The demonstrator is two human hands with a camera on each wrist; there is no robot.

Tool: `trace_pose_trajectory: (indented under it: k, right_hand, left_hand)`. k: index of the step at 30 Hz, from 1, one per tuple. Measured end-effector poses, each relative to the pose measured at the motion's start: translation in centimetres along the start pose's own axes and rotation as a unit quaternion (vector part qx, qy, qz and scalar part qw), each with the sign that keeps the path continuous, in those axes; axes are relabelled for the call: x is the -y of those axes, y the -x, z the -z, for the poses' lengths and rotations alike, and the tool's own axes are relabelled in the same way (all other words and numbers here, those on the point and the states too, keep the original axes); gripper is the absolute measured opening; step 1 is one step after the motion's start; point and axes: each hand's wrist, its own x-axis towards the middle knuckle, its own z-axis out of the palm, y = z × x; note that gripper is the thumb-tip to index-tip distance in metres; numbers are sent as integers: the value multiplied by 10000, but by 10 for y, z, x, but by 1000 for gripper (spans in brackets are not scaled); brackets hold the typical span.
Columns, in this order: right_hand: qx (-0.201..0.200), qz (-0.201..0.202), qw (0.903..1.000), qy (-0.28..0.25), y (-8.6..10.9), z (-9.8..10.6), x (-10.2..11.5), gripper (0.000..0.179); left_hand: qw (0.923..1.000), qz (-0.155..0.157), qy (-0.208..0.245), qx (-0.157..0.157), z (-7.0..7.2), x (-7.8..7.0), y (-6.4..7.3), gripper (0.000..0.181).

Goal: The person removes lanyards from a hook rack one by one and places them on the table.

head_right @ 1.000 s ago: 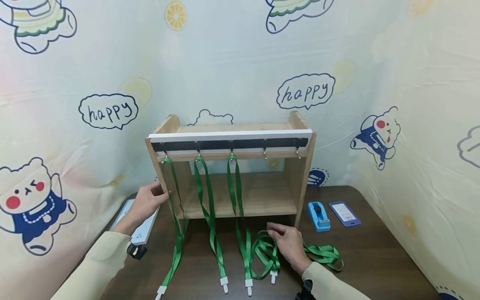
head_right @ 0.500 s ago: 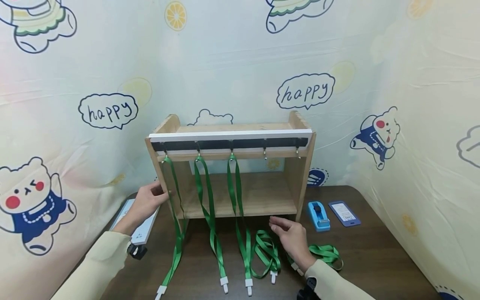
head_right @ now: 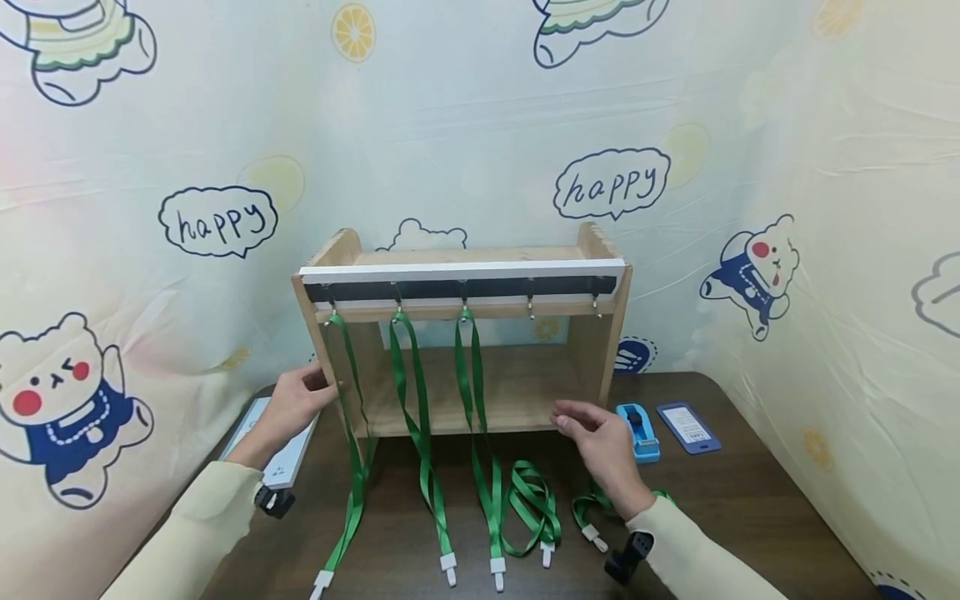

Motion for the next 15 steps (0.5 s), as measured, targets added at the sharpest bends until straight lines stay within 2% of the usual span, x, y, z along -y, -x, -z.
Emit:
trace_pose_trajectory:
  k: [4,15]
  right_hand:
    - [30,414,9989,-199,-2,4,13,34]
    - [30,1183,9921,-405,-12,18,54,37]
  left_hand:
    - [10000,19,-37,11,0,0,-1,58]
    - [10000,12,-55,5,1,-1,-2,55]
